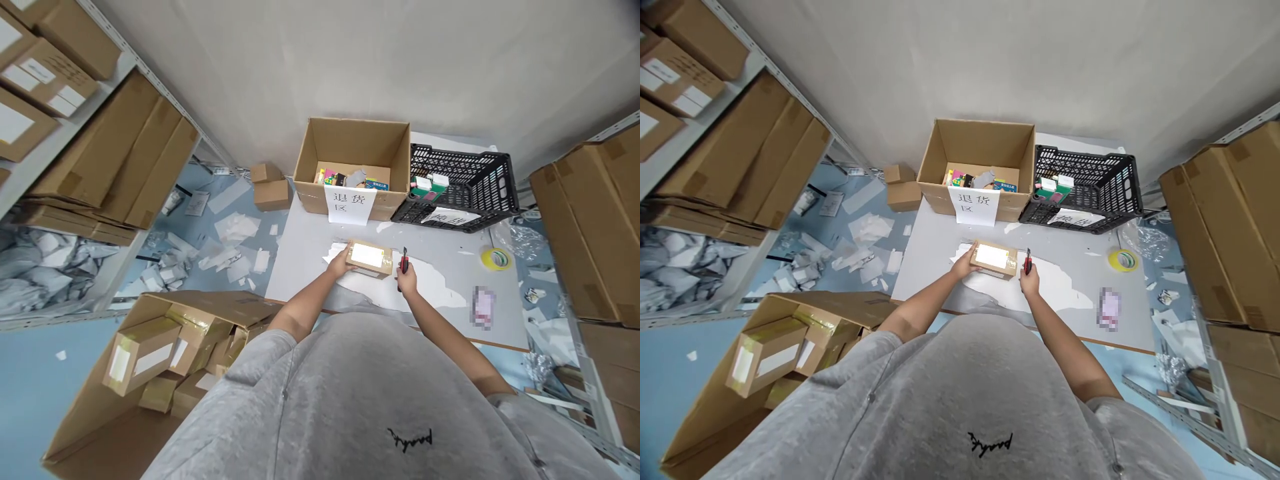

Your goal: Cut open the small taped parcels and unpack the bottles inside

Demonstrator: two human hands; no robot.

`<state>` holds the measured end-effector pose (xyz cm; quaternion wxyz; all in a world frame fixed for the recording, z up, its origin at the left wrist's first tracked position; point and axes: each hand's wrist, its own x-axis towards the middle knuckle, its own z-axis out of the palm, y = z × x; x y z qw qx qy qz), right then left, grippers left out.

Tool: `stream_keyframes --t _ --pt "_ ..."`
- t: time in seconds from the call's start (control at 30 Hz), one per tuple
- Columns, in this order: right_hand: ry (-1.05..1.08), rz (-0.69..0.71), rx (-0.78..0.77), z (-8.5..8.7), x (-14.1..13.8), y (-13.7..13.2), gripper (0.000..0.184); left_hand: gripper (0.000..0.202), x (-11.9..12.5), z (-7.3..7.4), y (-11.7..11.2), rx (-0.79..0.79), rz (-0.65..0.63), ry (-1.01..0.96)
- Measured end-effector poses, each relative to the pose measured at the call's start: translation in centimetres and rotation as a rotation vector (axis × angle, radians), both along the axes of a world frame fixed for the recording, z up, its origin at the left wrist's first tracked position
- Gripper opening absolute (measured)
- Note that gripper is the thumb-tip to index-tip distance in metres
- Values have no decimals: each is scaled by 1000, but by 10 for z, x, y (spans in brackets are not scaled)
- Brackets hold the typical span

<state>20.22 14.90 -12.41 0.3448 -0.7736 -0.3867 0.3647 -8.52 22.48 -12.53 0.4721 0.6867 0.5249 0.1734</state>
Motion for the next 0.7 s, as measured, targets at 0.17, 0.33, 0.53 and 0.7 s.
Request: stream_keyframes --t 0.17,0.33,0.53,0.7 --pt "179 -23 -8 4 2 -6 47 106 14 13 -21 -57 202 113" --pt "228 35 -6 11 7 -2 48 57 20 11 -16 -174 413 248" --pt "204 94 -130 -7 2 -5 39 45 19 -16 -24 -249 309 259" --pt "86 61 -183 -18 0 -9 38 72 11 -21 -48 -222 230 51"
